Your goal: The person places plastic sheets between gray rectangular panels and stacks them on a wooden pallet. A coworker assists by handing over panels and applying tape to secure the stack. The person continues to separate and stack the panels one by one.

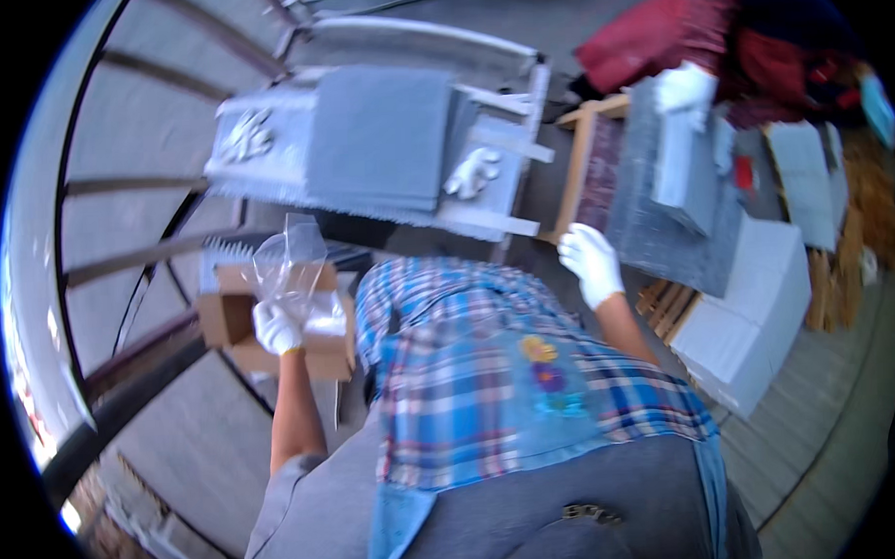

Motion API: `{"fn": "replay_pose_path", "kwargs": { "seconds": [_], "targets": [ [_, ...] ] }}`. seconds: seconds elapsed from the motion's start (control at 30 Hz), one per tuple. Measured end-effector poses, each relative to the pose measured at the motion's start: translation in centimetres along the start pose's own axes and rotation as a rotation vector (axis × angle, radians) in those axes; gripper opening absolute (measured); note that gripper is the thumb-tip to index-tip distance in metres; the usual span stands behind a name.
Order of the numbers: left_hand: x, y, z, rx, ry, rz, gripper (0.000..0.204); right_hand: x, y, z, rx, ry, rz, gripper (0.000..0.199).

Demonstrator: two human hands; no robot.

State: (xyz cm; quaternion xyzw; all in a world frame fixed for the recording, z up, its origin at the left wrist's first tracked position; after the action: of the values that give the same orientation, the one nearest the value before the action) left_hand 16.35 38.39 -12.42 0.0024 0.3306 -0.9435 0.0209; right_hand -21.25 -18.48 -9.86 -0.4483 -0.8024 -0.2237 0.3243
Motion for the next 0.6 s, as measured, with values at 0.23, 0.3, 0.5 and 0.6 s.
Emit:
{"fn": "replay_pose_path", "kwargs": {
  "seconds": [0.23, 0.3, 0.5, 0.6],
  "targets": [
    [8.8, 6.7, -11.5, -1.068, -0.378, -0.634, 0.031, 1.5, -2.2, 1.3, 0.561, -0.113, 0.002, 0.023],
    [10.3, 9.9, -12.6, -1.187, -0.142, -0.868, 0.035, 2.6, -1.5, -0.5, 0.908, -0.304, -0.055, 0.023],
    [6.9, 15.4, -11.6, -0.902, 0.536, -1.577, 0.043, 1.6, -12.5, -5.1, 0.894, -0.345, 0.645, 0.028],
    [-0.3, 9.4, -15.5, -0.389, -0.515, -0.965, 0.055, 5.6, -19.2, -9.4, 0.568, -0.324, 1.041, 0.06]
  ]
}}
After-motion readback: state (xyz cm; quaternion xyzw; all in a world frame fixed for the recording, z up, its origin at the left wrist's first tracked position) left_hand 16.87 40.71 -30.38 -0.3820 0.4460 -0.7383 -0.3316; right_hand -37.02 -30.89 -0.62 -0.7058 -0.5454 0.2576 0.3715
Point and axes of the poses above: each hand's wrist, its own x-axis away from the middle knuckle, its own y-axis out of the palm, z = x × y, the point moved 8 cm from there along -x, towards the middle knuckle, and after that the axes turned 13 degrees about x, right-handed, at the moved point
